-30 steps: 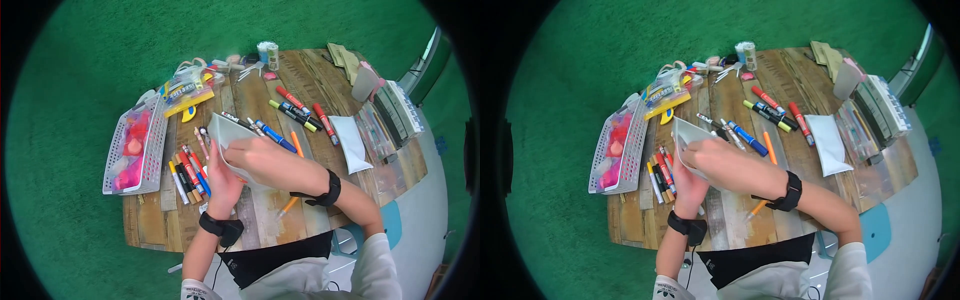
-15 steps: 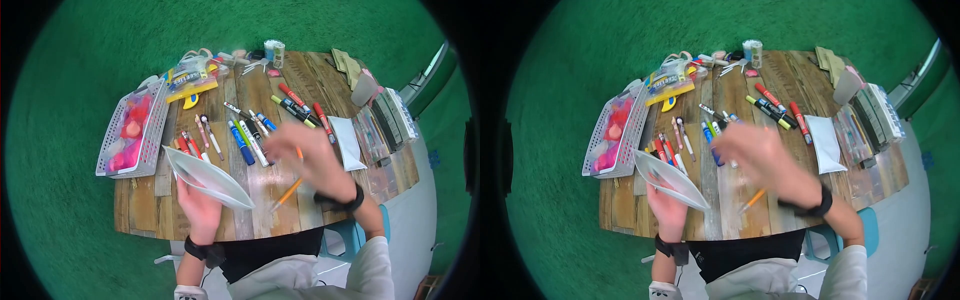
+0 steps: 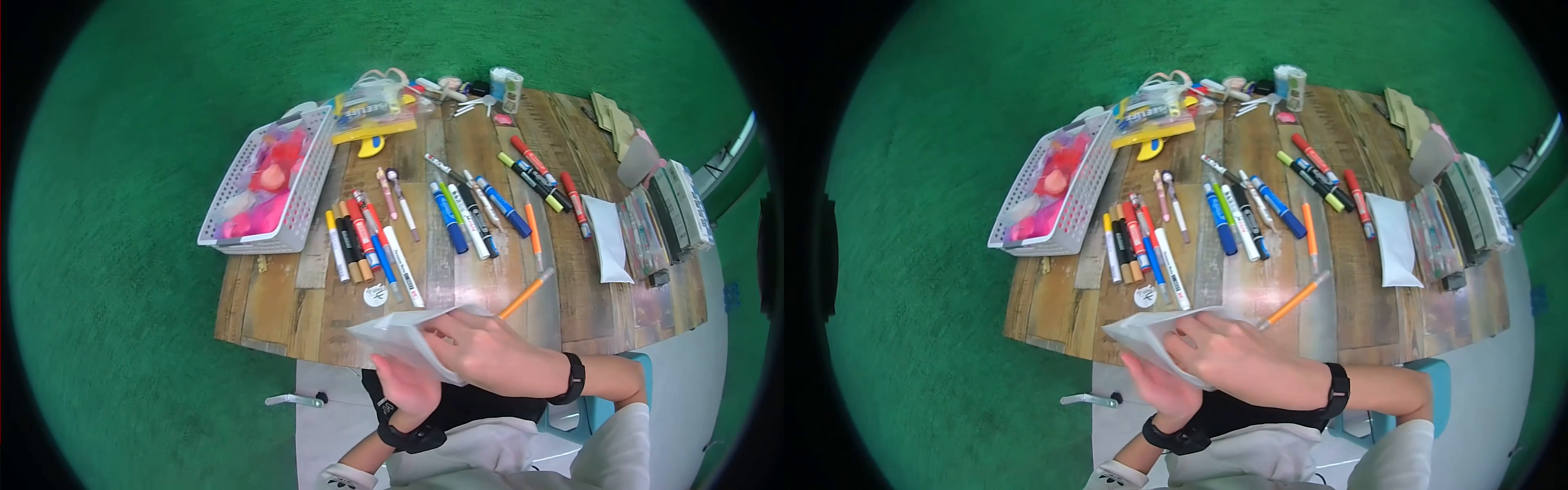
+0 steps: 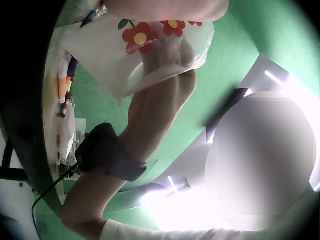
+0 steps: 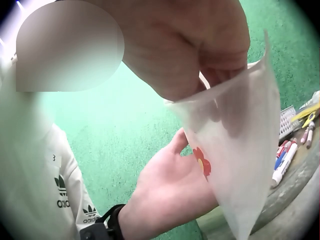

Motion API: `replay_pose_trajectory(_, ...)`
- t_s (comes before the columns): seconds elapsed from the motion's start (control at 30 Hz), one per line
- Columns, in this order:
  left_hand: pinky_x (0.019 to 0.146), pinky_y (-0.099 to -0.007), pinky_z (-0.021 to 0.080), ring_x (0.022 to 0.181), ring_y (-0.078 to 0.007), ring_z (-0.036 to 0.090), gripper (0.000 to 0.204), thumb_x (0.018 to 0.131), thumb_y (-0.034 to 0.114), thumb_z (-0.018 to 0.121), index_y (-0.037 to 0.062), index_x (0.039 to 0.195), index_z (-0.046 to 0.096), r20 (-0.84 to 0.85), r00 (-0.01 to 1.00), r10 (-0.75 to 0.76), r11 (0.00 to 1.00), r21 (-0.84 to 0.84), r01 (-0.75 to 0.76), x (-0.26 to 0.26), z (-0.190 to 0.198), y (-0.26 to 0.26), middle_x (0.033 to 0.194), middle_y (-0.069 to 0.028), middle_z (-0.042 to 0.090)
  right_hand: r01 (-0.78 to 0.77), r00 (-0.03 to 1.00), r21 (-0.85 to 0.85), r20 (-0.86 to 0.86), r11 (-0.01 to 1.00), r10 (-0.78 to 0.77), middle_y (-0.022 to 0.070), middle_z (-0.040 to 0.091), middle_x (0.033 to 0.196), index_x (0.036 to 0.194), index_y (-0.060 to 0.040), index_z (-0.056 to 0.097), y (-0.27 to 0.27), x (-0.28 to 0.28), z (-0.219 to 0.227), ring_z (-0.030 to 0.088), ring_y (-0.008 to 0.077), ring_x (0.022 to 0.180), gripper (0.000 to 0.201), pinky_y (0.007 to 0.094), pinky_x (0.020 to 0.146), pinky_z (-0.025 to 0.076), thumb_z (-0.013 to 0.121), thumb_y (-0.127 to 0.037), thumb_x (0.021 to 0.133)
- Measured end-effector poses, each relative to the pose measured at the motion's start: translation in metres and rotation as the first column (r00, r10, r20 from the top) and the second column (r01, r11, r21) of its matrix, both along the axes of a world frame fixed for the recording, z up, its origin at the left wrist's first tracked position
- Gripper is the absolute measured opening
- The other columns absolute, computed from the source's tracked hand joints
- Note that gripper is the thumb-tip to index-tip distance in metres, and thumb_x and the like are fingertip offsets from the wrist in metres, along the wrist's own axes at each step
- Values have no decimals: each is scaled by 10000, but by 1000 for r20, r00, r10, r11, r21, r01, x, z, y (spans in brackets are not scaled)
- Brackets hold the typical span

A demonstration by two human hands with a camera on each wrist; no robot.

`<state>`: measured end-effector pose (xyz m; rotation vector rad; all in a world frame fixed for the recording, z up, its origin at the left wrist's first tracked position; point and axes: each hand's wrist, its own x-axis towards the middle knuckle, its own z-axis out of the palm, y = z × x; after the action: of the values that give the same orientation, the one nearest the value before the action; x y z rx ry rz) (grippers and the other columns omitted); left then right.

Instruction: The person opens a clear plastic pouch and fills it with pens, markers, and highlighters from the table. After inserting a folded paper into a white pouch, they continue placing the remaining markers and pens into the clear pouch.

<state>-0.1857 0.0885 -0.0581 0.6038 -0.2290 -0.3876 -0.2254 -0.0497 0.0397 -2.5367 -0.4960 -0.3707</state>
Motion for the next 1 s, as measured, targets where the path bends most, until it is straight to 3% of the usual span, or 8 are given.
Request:
replay_pose_trajectory(0.17,1102,-446,289,1332,-290,368,865,884,707,357,64,1452,248,128,989,-74,991,119,59,-3,19,-3,1443,-147,375,-22,999,-47,25,999,23,180,553,1066,1109,75,532,11,4,-12,592,327,948,445,353,778,538,622,-53,692)
replay_pose_trajectory(0.43,1066,-412,338,1271,-233,441,702,942,618,358,79,1392,352,43,998,-36,992,122,31,-13,-16,12,1377,-96,438,-43,992,-49,-120,998,36,184,548,1040,989,71,559,24,7,-7,570,337,952,335,370,791,510,624,-30,676)
replay_pose_trajectory(0.57,1025,-402,376,1207,-206,489,616,965,593,314,104,1319,435,-248,968,-26,993,105,53,-10,-11,12,1282,-66,505,-162,980,-76,-132,984,151,146,576,972,941,51,573,25,16,8,597,299,915,269,359,748,515,625,-25,688)
replay_pose_trajectory(0.7,967,-391,419,1132,-214,527,602,954,607,327,119,1273,478,-459,888,-16,1000,9,22,1,16,17,1186,-57,549,-113,991,197,92,974,97,78,626,756,904,5,626,7,48,40,644,241,682,118,343,638,509,620,-51,801)
replay_pose_trajectory(0.77,948,-389,430,1113,-220,533,618,943,622,338,120,1277,477,-454,889,-53,998,-57,31,7,-6,34,1178,-60,550,96,995,426,-27,900,-93,167,607,726,831,32,584,-3,78,52,624,328,665,96,378,598,481,597,-63,825)
replay_pose_trajectory(0.83,905,-389,452,1066,-245,546,647,915,651,372,117,1263,486,-472,878,-84,990,-141,19,14,-8,41,1168,-71,550,146,986,402,14,904,-165,199,628,697,796,51,602,-7,114,41,632,349,654,132,398,611,486,599,-69,851)
replay_pose_trajectory(0.9,895,-395,454,1066,-251,545,640,917,649,370,117,1251,490,-440,894,-88,986,-164,17,18,-11,49,1169,-71,551,180,977,208,-148,961,-151,164,644,691,883,36,639,-6,145,21,666,210,649,138,331,580,499,606,-98,871)
replay_pose_trajectory(1.0,881,-406,452,1042,-259,540,627,918,644,368,113,1227,495,-434,900,-46,987,-156,-25,24,-5,55,1146,-67,549,183,982,-70,-24,981,-185,176,649,683,848,67,633,0,200,-39,678,252,634,227,361,566,516,633,-160,860)
